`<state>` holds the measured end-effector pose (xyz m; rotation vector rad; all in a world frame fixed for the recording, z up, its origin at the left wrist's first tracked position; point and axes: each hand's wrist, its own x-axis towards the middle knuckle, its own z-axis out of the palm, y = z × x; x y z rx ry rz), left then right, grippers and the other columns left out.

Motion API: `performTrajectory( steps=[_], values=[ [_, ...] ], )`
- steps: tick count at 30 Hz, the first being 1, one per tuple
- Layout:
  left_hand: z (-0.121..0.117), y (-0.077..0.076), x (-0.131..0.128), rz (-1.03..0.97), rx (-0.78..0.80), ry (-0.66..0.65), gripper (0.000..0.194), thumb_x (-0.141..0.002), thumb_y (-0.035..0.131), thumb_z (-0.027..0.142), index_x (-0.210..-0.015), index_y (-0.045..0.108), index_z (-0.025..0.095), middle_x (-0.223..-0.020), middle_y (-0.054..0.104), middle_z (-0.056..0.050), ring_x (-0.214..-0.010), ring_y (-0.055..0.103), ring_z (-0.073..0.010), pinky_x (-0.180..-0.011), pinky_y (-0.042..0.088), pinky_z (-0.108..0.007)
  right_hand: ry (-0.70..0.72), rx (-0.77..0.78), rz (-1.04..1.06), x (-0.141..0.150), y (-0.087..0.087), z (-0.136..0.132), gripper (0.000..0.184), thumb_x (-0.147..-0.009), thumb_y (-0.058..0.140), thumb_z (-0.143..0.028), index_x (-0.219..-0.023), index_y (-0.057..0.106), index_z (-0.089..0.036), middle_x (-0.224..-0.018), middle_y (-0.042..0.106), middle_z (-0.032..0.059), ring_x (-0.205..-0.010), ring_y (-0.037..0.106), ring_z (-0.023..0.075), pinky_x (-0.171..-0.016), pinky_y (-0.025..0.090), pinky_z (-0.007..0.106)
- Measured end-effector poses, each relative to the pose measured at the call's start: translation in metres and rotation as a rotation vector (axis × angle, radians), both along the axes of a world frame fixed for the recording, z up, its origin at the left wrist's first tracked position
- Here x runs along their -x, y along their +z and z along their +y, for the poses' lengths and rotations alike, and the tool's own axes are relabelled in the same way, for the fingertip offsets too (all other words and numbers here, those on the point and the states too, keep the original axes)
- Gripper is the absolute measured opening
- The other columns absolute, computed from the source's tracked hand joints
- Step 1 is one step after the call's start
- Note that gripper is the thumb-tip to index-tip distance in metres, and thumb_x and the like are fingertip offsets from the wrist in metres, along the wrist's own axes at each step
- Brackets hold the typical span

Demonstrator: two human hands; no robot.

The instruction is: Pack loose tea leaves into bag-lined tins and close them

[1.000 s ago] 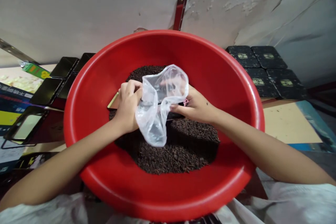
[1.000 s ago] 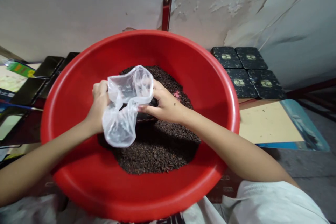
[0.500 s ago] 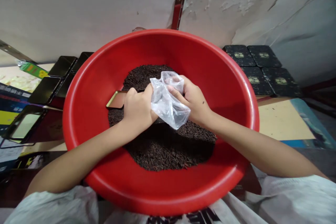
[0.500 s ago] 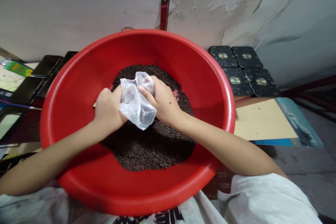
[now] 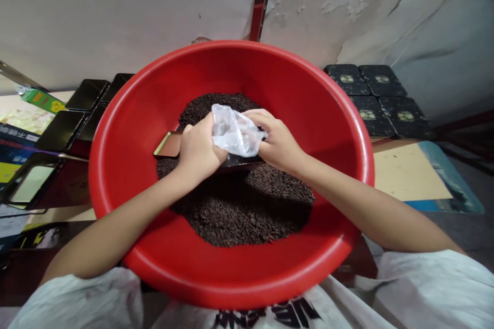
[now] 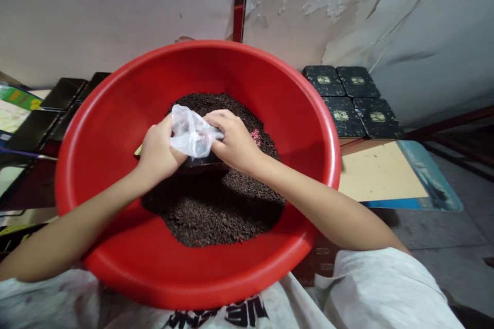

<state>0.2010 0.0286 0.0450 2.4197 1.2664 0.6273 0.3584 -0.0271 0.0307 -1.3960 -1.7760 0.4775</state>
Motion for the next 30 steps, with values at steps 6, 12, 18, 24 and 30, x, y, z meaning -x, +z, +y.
performTrajectory(
  steps=[6,12,18,24,30],
  values=[
    [-0.008,-0.017,0.008,-0.288,-0.067,-0.184,0.041,-0.081,0.05,0.05,-0.108,0.046,0.019,-0.091,0.06,-0.006,-0.082,0.059,-0.0219,-0.075,0.045,-0.037,-0.024,0.124,0.062,-0.01,0.007,0.008,0.02,-0.081,0.055,-0.024,-0.062,0.058,-0.017,-0.074,0.059,0.0036,-0.083,0.052,0.017,-0.078,0.043,0.032],
    [-0.004,-0.022,0.011,-0.541,-0.098,-0.14,0.033,-0.082,0.054,0.046,-0.105,0.048,0.022,-0.085,0.048,-0.002,-0.075,0.051,-0.0162,-0.065,0.045,-0.029,-0.051,0.217,0.174,-0.014,0.003,0.013,0.049,-0.086,0.045,-0.059,-0.063,0.052,-0.016,-0.074,0.052,0.0028,-0.075,0.047,0.0135,-0.071,0.039,0.029],
    [0.016,0.001,0.023,-0.336,0.065,-0.351,0.037,-0.082,0.057,0.047,-0.107,0.057,0.02,-0.089,0.054,-0.004,-0.078,0.052,-0.0171,-0.071,0.048,-0.031,0.074,0.218,0.304,-0.015,0.004,0.015,0.058,-0.076,0.048,-0.074,-0.063,0.049,-0.017,-0.062,0.045,-0.0014,-0.059,0.039,0.0092,-0.058,0.034,0.026],
    [0.032,-0.002,0.032,-0.214,0.207,-0.395,0.073,-0.075,0.067,0.047,-0.138,0.038,0.025,-0.112,0.059,-0.007,-0.096,0.059,-0.0247,-0.09,0.048,-0.043,0.043,0.129,0.527,-0.013,-0.001,0.014,0.044,-0.07,0.066,-0.061,-0.079,0.055,-0.019,-0.077,0.057,0.0004,-0.072,0.05,0.0117,-0.068,0.043,0.026],
    [0.029,-0.005,0.026,-0.244,0.308,-0.378,0.065,-0.074,0.066,0.057,-0.125,0.052,0.018,-0.108,0.064,-0.009,-0.097,0.059,-0.0263,-0.088,0.048,-0.04,-0.049,0.04,0.577,-0.002,0.002,0.011,0.049,-0.068,0.067,-0.064,-0.071,0.045,-0.021,-0.073,0.054,-0.002,-0.067,0.049,0.0104,-0.064,0.045,0.026]
  ],
)
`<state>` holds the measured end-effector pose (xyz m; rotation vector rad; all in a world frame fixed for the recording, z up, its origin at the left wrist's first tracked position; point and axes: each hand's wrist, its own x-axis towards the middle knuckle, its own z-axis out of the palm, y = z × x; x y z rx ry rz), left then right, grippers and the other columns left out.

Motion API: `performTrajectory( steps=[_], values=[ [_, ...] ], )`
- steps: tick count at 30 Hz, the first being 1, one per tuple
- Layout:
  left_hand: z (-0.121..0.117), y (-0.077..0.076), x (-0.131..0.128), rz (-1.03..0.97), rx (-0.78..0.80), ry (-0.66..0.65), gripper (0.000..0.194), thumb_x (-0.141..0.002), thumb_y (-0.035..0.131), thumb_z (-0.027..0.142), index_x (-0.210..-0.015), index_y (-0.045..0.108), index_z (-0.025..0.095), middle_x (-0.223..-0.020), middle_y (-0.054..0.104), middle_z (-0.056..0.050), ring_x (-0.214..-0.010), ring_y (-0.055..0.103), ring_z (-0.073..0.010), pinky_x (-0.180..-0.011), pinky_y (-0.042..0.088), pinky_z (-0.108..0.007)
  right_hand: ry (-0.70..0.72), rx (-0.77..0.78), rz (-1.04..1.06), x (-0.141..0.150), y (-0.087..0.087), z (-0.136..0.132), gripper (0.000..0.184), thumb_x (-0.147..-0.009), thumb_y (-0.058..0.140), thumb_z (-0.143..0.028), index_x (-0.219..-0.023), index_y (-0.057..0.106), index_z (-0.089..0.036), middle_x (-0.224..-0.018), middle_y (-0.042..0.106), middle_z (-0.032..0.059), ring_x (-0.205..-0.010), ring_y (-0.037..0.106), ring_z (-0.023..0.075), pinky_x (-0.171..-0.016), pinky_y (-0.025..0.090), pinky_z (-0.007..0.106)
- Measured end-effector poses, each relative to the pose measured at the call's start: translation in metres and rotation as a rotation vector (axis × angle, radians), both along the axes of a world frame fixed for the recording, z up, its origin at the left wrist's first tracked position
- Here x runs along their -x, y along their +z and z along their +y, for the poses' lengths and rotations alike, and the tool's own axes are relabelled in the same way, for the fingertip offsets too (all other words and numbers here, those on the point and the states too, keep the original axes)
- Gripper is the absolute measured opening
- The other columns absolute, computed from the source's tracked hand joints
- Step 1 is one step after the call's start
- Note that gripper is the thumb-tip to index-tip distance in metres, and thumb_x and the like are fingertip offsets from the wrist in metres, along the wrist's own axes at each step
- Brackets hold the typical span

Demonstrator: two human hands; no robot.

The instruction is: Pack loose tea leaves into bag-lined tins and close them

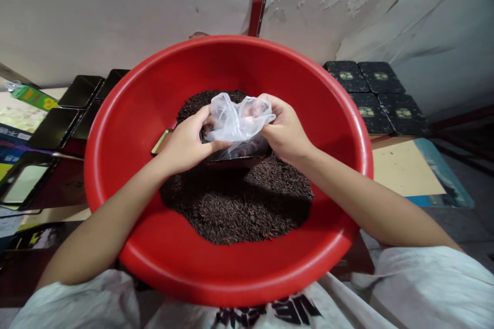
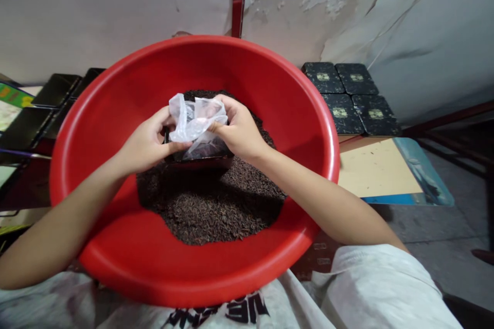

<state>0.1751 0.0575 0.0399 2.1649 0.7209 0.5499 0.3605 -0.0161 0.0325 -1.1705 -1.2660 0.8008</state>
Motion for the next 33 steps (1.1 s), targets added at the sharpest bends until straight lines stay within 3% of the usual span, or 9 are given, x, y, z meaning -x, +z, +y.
performTrajectory(
  steps=[3,7,14,17,21,23,28,30,33],
  values=[
    [0.0,0.004,0.0,0.01,0.062,-0.061,0.054,-0.076,0.064,0.058,-0.107,0.062,0.014,-0.102,0.066,-0.009,-0.094,0.06,-0.0253,-0.084,0.049,-0.038,-0.038,0.066,0.045,0.003,0.004,-0.002,0.052,-0.066,0.065,-0.069,-0.077,0.047,-0.021,-0.079,0.058,-0.0003,-0.074,0.055,0.0129,-0.067,0.047,0.027],
    [-0.001,0.001,0.0,-0.05,0.058,-0.038,0.051,-0.073,0.069,0.049,-0.108,0.06,0.013,-0.11,0.065,-0.012,-0.101,0.06,-0.0261,-0.091,0.047,-0.04,-0.04,0.093,0.041,0.001,0.009,-0.007,0.051,-0.069,0.061,-0.07,-0.081,0.046,-0.023,-0.087,0.062,0.0031,-0.085,0.06,0.0176,-0.069,0.048,0.031],
    [-0.009,-0.001,-0.008,0.094,-0.293,-0.036,0.018,-0.076,0.061,0.029,-0.089,0.064,0.017,-0.1,0.068,-0.01,-0.104,0.06,-0.0288,-0.097,0.043,-0.046,-0.093,0.033,-0.002,0.01,0.011,-0.01,0.052,-0.075,0.053,-0.069,-0.068,0.029,-0.023,-0.09,0.062,0.006,-0.094,0.06,0.0189,-0.075,0.05,0.034],
    [-0.012,0.003,-0.008,0.155,-0.406,-0.07,0.026,-0.077,0.062,0.033,-0.098,0.063,0.016,-0.107,0.067,-0.01,-0.104,0.06,-0.0299,-0.096,0.043,-0.046,-0.09,0.005,0.053,0.019,0.009,-0.006,0.052,-0.076,0.052,-0.068,-0.068,0.028,-0.022,-0.09,0.062,0.0068,-0.096,0.06,0.0195,-0.077,0.051,0.036],
    [-0.016,0.009,-0.009,0.113,-0.352,-0.177,0.056,-0.078,0.064,0.047,-0.12,0.053,0.013,-0.125,0.059,-0.014,-0.118,0.053,-0.0318,-0.1,0.041,-0.044,-0.058,-0.028,0.091,0.027,0.006,-0.003,0.049,-0.081,0.046,-0.068,-0.071,0.037,-0.021,-0.102,0.061,0.0078,-0.098,0.059,0.0183,-0.08,0.051,0.035],
    [-0.02,0.01,-0.012,0.1,-0.321,-0.17,0.057,-0.075,0.067,0.049,-0.116,0.055,0.013,-0.119,0.062,-0.013,-0.113,0.056,-0.0311,-0.099,0.043,-0.043,-0.045,0.01,0.063,0.03,0.006,-0.004,0.048,-0.084,0.041,-0.068,-0.076,0.045,-0.02,-0.107,0.06,0.0082,-0.102,0.058,0.0185,-0.082,0.05,0.034],
    [-0.028,0.003,-0.02,0.106,-0.359,-0.027,0.024,-0.078,0.061,0.031,-0.095,0.06,0.015,-0.098,0.068,-0.01,-0.096,0.062,-0.027,-0.088,0.048,-0.042,0.158,0.052,-0.023,0.027,0.013,-0.013,0.062,-0.086,0.025,-0.073,-0.098,0.056,-0.021,-0.124,0.054,0.0097,-0.109,0.056,0.0196,-0.085,0.05,0.034],
    [-0.027,0.001,-0.021,0.11,-0.365,-0.003,0.019,-0.079,0.057,0.03,-0.09,0.061,0.015,-0.092,0.069,-0.009,-0.092,0.063,-0.0263,-0.086,0.048,-0.042,0.258,0.018,-0.061,0.017,0.019,-0.017,0.063,-0.083,0.032,-0.074,-0.106,0.055,-0.02,-0.128,0.051,0.0103,-0.112,0.055,0.0203,-0.09,0.05,0.035],
    [-0.022,0.0,-0.019,0.05,-0.318,0.004,0.021,-0.084,0.05,0.033,-0.086,0.061,0.016,-0.089,0.069,-0.008,-0.087,0.064,-0.0237,-0.084,0.049,-0.039,0.277,-0.009,-0.267,-0.006,0.024,-0.02,0.07,-0.073,0.057,-0.07,-0.124,0.048,-0.022,-0.135,0.046,0.0106,-0.125,0.046,0.0239,-0.104,0.041,0.04]
  ],
)
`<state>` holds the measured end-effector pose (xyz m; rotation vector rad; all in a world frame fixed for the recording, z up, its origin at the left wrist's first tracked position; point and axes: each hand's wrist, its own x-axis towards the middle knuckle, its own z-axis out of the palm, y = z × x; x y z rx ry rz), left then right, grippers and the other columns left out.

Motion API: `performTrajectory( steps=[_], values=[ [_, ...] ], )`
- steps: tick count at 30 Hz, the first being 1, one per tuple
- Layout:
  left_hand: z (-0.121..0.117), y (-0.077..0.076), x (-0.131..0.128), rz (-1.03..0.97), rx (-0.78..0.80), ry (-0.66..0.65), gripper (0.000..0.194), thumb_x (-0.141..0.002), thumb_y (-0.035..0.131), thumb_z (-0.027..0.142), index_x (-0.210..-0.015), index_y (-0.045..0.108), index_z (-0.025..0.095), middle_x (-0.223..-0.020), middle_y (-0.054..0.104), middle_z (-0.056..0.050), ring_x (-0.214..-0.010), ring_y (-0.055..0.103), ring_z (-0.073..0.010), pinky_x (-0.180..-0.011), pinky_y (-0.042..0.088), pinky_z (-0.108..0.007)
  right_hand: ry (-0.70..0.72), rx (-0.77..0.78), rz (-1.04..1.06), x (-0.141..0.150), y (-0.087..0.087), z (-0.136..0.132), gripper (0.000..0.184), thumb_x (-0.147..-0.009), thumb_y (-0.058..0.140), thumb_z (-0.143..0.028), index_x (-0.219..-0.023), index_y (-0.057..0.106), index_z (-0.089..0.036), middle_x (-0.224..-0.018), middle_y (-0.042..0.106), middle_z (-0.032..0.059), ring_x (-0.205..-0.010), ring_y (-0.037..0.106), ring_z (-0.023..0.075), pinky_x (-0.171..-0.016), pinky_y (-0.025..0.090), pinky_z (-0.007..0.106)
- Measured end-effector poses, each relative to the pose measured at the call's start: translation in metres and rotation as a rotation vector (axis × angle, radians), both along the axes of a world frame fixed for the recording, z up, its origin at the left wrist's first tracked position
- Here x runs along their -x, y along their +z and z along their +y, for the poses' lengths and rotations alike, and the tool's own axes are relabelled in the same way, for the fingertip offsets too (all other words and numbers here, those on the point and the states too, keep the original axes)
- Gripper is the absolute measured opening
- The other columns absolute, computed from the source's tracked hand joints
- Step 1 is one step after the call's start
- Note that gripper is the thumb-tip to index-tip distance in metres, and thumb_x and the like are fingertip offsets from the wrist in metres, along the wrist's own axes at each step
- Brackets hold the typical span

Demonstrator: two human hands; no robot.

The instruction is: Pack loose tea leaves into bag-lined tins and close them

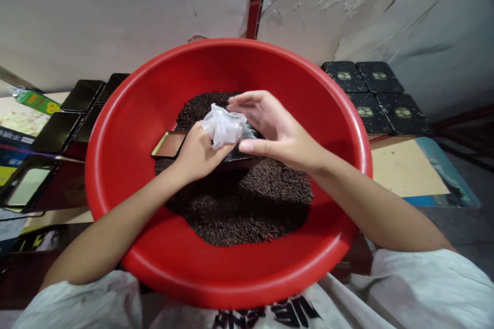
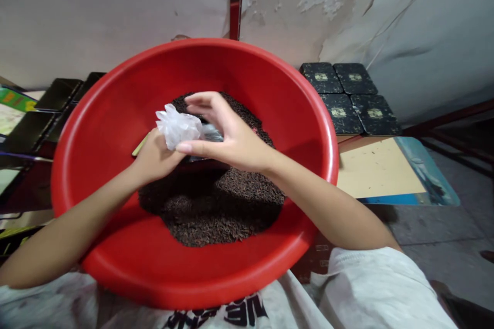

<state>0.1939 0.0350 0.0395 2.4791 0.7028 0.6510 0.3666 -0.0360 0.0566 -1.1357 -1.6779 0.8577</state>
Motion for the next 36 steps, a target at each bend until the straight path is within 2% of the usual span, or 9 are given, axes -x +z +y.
performTrajectory(
  steps=[3,7,11,15,20,26,32,34,36],
  values=[
    [0.003,0.0,0.001,-0.059,0.046,0.011,0.021,-0.084,0.05,0.034,-0.086,0.062,0.017,-0.09,0.07,-0.007,-0.085,0.065,-0.0215,-0.084,0.05,-0.036,0.038,-0.011,-0.331,-0.017,-0.006,0.002,0.081,-0.066,0.067,-0.067,-0.131,0.046,-0.023,-0.142,0.038,0.0115,-0.137,0.031,0.03,-0.113,0.027,0.051],
    [0.001,0.004,0.0,-0.009,0.041,0.095,0.02,-0.08,0.053,0.033,-0.079,0.063,0.015,-0.081,0.07,-0.006,-0.077,0.065,-0.0212,-0.078,0.051,-0.034,0.07,-0.051,-0.577,-0.014,-0.018,0.009,0.062,-0.079,0.055,-0.063,-0.124,0.055,-0.02,-0.144,0.037,0.0142,-0.14,0.021,0.0337,-0.113,0.019,0.059],
    [-0.002,0.014,-0.002,0.177,0.019,0.134,0.024,-0.078,0.056,0.038,-0.079,0.065,0.016,-0.073,0.068,-0.005,-0.065,0.062,-0.0204,-0.065,0.05,-0.031,0.008,-0.07,-0.547,-0.002,-0.019,0.01,0.046,-0.091,0.041,-0.054,-0.102,0.068,-0.018,-0.13,0.048,0.013,-0.124,0.037,0.03,-0.106,0.03,0.053],
    [-0.01,0.013,-0.008,0.301,-0.112,0.179,0.021,-0.08,0.057,0.032,-0.085,0.066,0.014,-0.078,0.067,-0.008,-0.075,0.063,-0.0243,-0.076,0.05,-0.037,-0.2,-0.007,-0.448,0.007,-0.02,0.011,0.037,-0.092,0.044,-0.043,-0.077,0.069,-0.02,-0.113,0.056,0.0075,-0.104,0.044,0.0246,-0.097,0.033,0.048],
    [-0.018,0.008,0.001,0.079,-0.186,0.22,0.046,-0.074,0.07,0.036,-0.11,0.053,0.014,-0.106,0.059,-0.012,-0.099,0.058,-0.0278,-0.087,0.049,-0.044,-0.293,0.052,-0.374,0.01,-0.026,0.019,0.035,-0.087,0.051,-0.03,-0.054,0.054,-0.017,-0.104,0.058,0.0064,-0.099,0.045,0.022,-0.094,0.035,0.042],
    [-0.022,0.019,0.015,0.086,-0.39,-0.12,0.069,-0.073,0.074,0.045,-0.128,0.044,0.018,-0.131,0.051,-0.016,-0.124,0.048,-0.034,-0.106,0.038,-0.051,-0.354,0.112,-0.285,0.009,-0.03,0.023,0.043,-0.086,0.051,-0.024,-0.045,0.041,-0.017,-0.097,0.059,0.0087,-0.089,0.048,0.0183,-0.093,0.037,0.039],
    [-0.018,0.0,0.006,0.277,-0.423,-0.096,0.07,-0.071,0.078,0.033,-0.127,0.046,0.005,-0.131,0.053,-0.024,-0.122,0.05,-0.0364,-0.103,0.042,-0.049,-0.344,0.194,-0.258,0.008,-0.028,0.017,0.036,-0.086,0.051,-0.029,-0.052,0.051,-0.015,-0.104,0.057,0.0084,-0.097,0.049,0.0195,-0.098,0.036,0.042],
    [-0.013,-0.003,0.006,0.291,-0.398,-0.094,0.065,-0.068,0.08,0.039,-0.117,0.053,0.006,-0.119,0.061,-0.022,-0.11,0.059,-0.0348,-0.094,0.049,-0.047,-0.356,0.153,-0.234,0.006,-0.027,0.013,0.022,-0.082,0.058,-0.035,-0.075,0.06,-0.015,-0.109,0.055,0.0098,-0.101,0.051,0.0209,-0.099,0.039,0.042],
    [-0.007,-0.002,0.007,0.305,-0.391,-0.096,0.059,-0.067,0.079,0.046,-0.109,0.059,0.01,-0.112,0.065,-0.019,-0.103,0.062,-0.0337,-0.09,0.05,-0.046,-0.435,0.026,-0.263,0.004,-0.027,0.008,0.04,-0.076,0.065,-0.04,-0.107,0.058,-0.015,-0.12,0.051,0.0127,-0.112,0.049,0.0243,-0.1,0.039,0.044]
  ],
)
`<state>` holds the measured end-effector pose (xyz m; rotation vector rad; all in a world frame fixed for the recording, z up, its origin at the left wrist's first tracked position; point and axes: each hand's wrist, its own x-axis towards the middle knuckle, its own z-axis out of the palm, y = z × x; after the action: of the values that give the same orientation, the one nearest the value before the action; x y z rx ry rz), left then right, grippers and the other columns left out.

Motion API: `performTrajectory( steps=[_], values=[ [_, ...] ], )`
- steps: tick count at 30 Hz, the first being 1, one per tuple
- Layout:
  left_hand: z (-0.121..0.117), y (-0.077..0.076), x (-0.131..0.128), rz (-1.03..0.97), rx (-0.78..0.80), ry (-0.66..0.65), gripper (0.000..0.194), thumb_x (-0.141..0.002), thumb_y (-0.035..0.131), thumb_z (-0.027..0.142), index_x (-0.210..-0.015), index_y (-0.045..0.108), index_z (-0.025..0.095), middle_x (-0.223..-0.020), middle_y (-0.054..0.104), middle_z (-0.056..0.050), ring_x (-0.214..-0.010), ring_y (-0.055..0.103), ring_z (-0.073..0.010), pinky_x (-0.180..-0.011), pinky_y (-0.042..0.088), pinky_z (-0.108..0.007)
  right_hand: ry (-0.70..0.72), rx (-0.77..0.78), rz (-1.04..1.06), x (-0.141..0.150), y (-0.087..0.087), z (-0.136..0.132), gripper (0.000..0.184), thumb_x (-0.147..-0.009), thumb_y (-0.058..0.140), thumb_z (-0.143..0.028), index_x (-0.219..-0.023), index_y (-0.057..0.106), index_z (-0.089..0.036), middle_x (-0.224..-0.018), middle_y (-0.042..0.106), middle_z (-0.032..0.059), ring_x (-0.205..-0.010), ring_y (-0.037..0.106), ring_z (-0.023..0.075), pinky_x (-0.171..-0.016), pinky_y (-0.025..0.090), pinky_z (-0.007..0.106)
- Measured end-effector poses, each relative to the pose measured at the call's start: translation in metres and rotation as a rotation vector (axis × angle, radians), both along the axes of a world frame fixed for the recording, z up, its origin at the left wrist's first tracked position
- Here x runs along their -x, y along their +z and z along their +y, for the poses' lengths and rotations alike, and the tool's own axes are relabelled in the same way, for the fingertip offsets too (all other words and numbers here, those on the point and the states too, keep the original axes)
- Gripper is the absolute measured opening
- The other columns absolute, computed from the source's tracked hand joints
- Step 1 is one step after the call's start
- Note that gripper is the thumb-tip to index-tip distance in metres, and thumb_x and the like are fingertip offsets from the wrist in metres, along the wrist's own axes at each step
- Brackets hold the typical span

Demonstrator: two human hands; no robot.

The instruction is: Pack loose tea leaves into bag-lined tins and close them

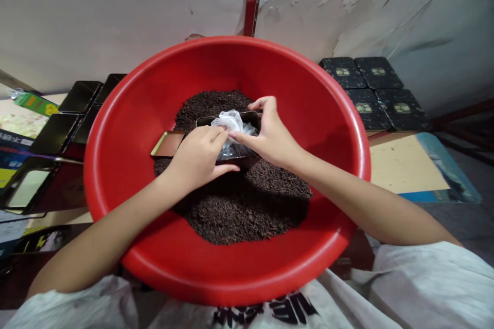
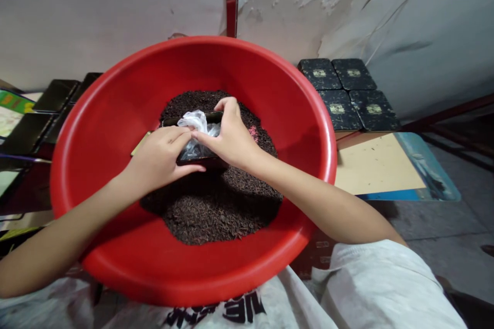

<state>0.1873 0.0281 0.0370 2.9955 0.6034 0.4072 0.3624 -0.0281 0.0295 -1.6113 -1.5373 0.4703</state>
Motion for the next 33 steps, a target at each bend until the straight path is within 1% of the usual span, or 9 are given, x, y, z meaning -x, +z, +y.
performTrajectory(
  steps=[2,4,7,11,17,24,29,31,33],
  values=[
    [0.005,0.001,0.001,-0.003,-0.003,-0.009,0.054,-0.07,0.075,0.049,-0.105,0.061,0.011,-0.11,0.066,-0.018,-0.101,0.062,-0.0332,-0.089,0.05,-0.046,0.034,-0.122,-0.158,0.0,0.0,-0.005,0.059,-0.077,0.065,-0.042,-0.128,0.046,-0.017,-0.132,0.046,0.0147,-0.124,0.043,0.0274,-0.107,0.034,0.048],
    [0.007,0.001,0.001,-0.016,-0.001,-0.03,0.052,-0.073,0.073,0.047,-0.106,0.061,0.008,-0.11,0.065,-0.019,-0.102,0.062,-0.0329,-0.09,0.05,-0.046,0.226,-0.156,-0.372,0.002,0.0,-0.009,0.066,-0.081,0.06,-0.044,-0.137,0.039,-0.016,-0.14,0.042,0.0163,-0.133,0.036,0.0299,-0.113,0.026,0.053],
    [0.002,-0.001,0.003,-0.015,-0.049,-0.004,0.051,-0.073,0.071,0.039,-0.11,0.061,0.004,-0.117,0.061,-0.023,-0.111,0.057,-0.0362,-0.095,0.047,-0.049,0.436,-0.045,-0.636,0.006,0.001,-0.014,0.084,-0.079,0.063,-0.047,-0.142,0.031,-0.002,-0.149,0.031,0.0241,-0.141,0.026,0.035,-0.116,0.021,0.054],
    [-0.01,-0.003,0.005,0.049,-0.109,0.047,0.058,-0.077,0.067,0.029,-0.126,0.052,0.002,-0.136,0.049,-0.024,-0.128,0.046,-0.036,-0.108,0.037,-0.051,0.442,0.162,-0.778,0.012,0.009,-0.018,0.1,-0.07,0.075,-0.038,-0.144,0.024,0.007,-0.15,0.023,0.0293,-0.142,0.023,0.036,-0.115,0.028,0.048],
    [-0.025,0.003,-0.002,0.258,-0.12,0.195,0.062,-0.081,0.06,0.025,-0.133,0.044,-0.006,-0.134,0.051,-0.027,-0.126,0.051,-0.0331,-0.112,0.031,-0.049,0.345,0.323,-0.952,0.027,0.022,-0.018,0.092,-0.075,0.071,-0.035,-0.14,0.029,0.013,-0.143,0.033,0.0332,-0.134,0.038,0.0382,-0.11,0.038,0.045],
    [-0.033,0.008,-0.01,0.397,-0.295,0.274,0.047,-0.076,0.066,0.032,-0.112,0.065,0.003,-0.112,0.065,-0.021,-0.117,0.051,-0.0392,-0.108,0.03,-0.058,0.087,0.321,-1.074,0.05,0.014,-0.023,0.065,-0.085,0.056,-0.025,-0.13,0.041,0.019,-0.13,0.045,0.0391,-0.121,0.052,0.0409,-0.097,0.049,0.046],
    [-0.037,0.007,-0.005,0.227,-0.274,0.27,0.046,-0.081,0.06,0.028,-0.123,0.059,0.011,-0.116,0.065,-0.016,-0.121,0.048,-0.0385,-0.107,0.03,-0.061,0.101,0.123,-1.084,0.042,0.008,-0.025,0.055,-0.088,0.049,-0.023,-0.134,0.044,0.007,-0.142,0.039,0.03,-0.133,0.04,0.0396,-0.105,0.041,0.051],
    [-0.038,0.005,-0.001,0.155,-0.271,0.286,0.051,-0.084,0.056,0.027,-0.131,0.052,0.007,-0.126,0.059,-0.02,-0.123,0.048,-0.0386,-0.105,0.034,-0.059,0.153,0.095,-1.046,0.033,0.006,-0.025,0.057,-0.089,0.048,-0.024,-0.139,0.039,0.004,-0.146,0.034,0.0281,-0.133,0.039,0.0377,-0.106,0.041,0.05],
    [-0.038,0.001,0.003,0.098,-0.3,0.195,0.048,-0.088,0.05,0.022,-0.131,0.05,0.001,-0.131,0.055,-0.023,-0.124,0.05,-0.0357,-0.105,0.038,-0.054,0.18,0.083,-1.018,0.026,0.005,-0.027,0.056,-0.091,0.044,-0.023,-0.139,0.038,0.004,-0.146,0.033,0.0283,-0.133,0.041,0.0365,-0.106,0.041,0.05]
  ],
)
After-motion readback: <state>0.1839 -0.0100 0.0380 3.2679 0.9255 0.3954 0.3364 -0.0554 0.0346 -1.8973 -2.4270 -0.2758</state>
